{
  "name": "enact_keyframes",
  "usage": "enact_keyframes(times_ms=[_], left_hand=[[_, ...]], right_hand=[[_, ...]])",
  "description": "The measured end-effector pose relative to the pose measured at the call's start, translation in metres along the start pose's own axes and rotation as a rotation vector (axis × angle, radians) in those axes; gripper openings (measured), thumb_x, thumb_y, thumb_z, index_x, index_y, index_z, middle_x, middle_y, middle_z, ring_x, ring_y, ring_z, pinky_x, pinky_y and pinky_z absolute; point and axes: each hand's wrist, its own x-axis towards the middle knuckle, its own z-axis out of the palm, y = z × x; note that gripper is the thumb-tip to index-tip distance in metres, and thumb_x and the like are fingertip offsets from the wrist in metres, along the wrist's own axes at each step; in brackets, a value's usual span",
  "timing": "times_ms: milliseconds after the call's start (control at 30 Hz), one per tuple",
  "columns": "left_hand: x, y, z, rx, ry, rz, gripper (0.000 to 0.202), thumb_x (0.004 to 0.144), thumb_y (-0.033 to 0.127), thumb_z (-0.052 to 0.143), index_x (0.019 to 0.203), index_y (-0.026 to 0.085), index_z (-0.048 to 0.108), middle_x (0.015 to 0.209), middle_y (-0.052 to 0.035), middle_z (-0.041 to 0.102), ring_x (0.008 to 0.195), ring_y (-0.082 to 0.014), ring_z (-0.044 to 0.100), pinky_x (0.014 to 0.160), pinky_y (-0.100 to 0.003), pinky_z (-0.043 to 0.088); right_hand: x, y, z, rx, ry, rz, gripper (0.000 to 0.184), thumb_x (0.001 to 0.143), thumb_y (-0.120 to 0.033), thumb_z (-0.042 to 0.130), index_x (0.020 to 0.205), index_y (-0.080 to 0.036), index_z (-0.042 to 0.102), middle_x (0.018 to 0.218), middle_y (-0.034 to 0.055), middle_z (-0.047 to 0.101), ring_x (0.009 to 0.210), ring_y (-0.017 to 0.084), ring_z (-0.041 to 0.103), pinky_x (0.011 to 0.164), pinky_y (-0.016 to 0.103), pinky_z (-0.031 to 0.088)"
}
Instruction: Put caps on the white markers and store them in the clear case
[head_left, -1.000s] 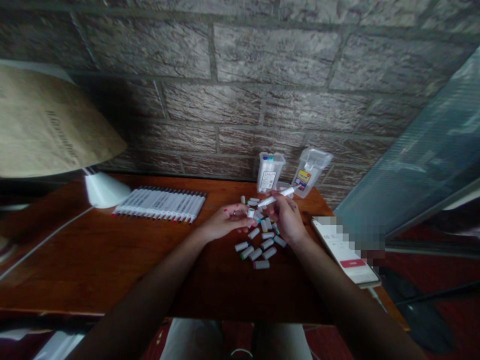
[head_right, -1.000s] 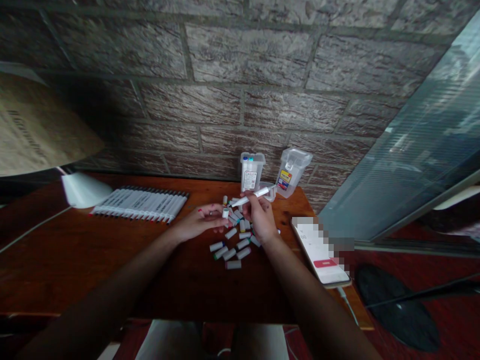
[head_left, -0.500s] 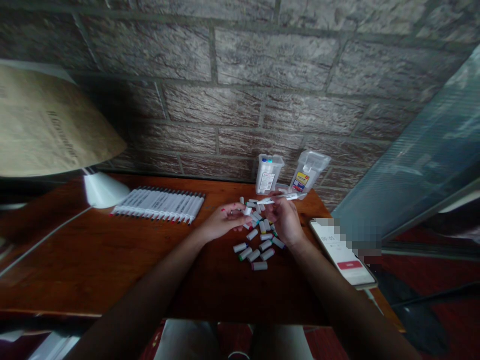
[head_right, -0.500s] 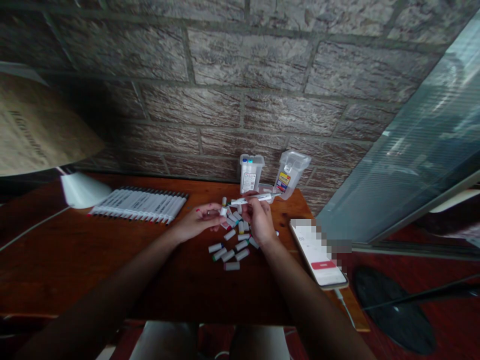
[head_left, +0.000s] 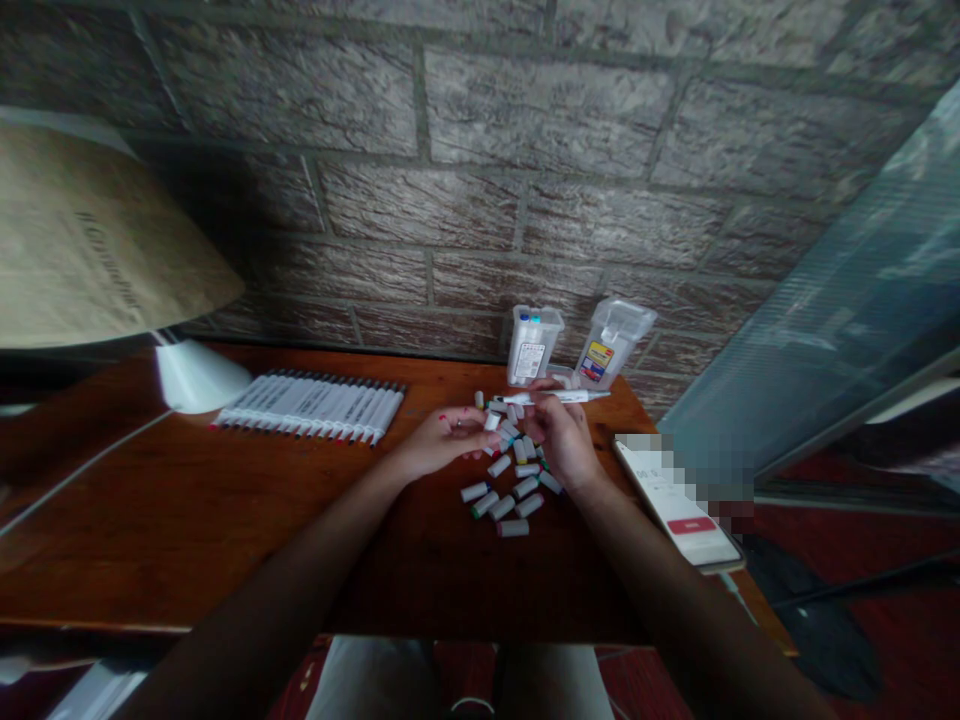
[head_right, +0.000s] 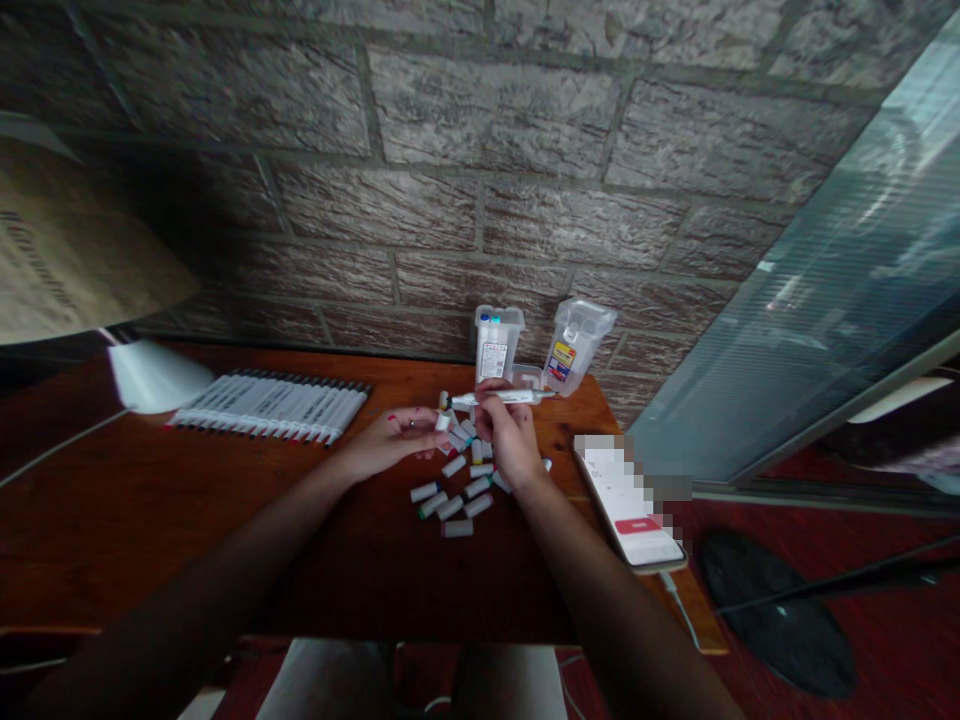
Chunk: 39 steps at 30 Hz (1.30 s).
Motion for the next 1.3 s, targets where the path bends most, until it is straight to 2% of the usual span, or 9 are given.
enact_keyframes(times_ms=[200, 400, 800, 1067, 1300], left_hand=[[0.0016, -0.0031, -0.0015, 0.010, 0.022, -0.008, 0.040, 0.072, 0.048, 0.081, 0.091, 0.015, 0.068, 0.084, -0.0037, 0.073, 0.068, -0.0139, 0.063, 0.068, -0.027, 0.049], [0.0013, -0.0024, -0.0012, 0.006, 0.028, 0.004, 0.043, 0.070, 0.049, 0.082, 0.090, 0.014, 0.067, 0.082, -0.0036, 0.072, 0.067, -0.0134, 0.061, 0.065, -0.026, 0.048], [0.0012, -0.0028, -0.0019, 0.047, 0.076, 0.021, 0.043, 0.077, 0.055, 0.075, 0.089, 0.015, 0.065, 0.077, -0.0024, 0.070, 0.059, -0.0105, 0.056, 0.060, -0.024, 0.045], [0.0003, -0.0003, -0.0004, 0.025, 0.045, 0.039, 0.045, 0.077, 0.056, 0.074, 0.093, 0.014, 0.066, 0.075, -0.0038, 0.072, 0.057, -0.0106, 0.057, 0.058, -0.024, 0.044], [-0.0020, 0.0033, -0.0003, -0.051, -0.018, 0.051, 0.046, 0.073, 0.049, 0.082, 0.095, 0.012, 0.066, 0.079, -0.0059, 0.074, 0.059, -0.0117, 0.060, 0.059, -0.025, 0.047]], right_hand=[[-0.0002, 0.0013, -0.0001, -0.033, 0.059, -0.020, 0.026, 0.072, -0.040, 0.073, 0.083, -0.023, 0.057, 0.055, -0.0086, 0.045, 0.045, 0.007, 0.032, 0.042, 0.022, 0.020], [0.0011, 0.0000, 0.0012, -0.037, 0.102, -0.006, 0.018, 0.070, -0.035, 0.069, 0.080, -0.023, 0.058, 0.057, -0.0074, 0.047, 0.046, 0.008, 0.035, 0.042, 0.022, 0.021], [0.0029, -0.0012, -0.0014, -0.052, 0.140, 0.012, 0.013, 0.069, -0.032, 0.062, 0.076, -0.022, 0.060, 0.051, -0.0079, 0.043, 0.043, 0.009, 0.033, 0.041, 0.023, 0.022], [0.0032, -0.0036, 0.0009, -0.006, 0.153, 0.029, 0.014, 0.067, -0.033, 0.065, 0.072, -0.021, 0.060, 0.050, -0.0074, 0.043, 0.044, 0.009, 0.031, 0.041, 0.023, 0.019], [0.0034, -0.0005, -0.0014, -0.032, 0.124, 0.045, 0.016, 0.071, -0.035, 0.067, 0.071, -0.020, 0.062, 0.047, -0.0078, 0.043, 0.043, 0.008, 0.031, 0.041, 0.023, 0.018]])
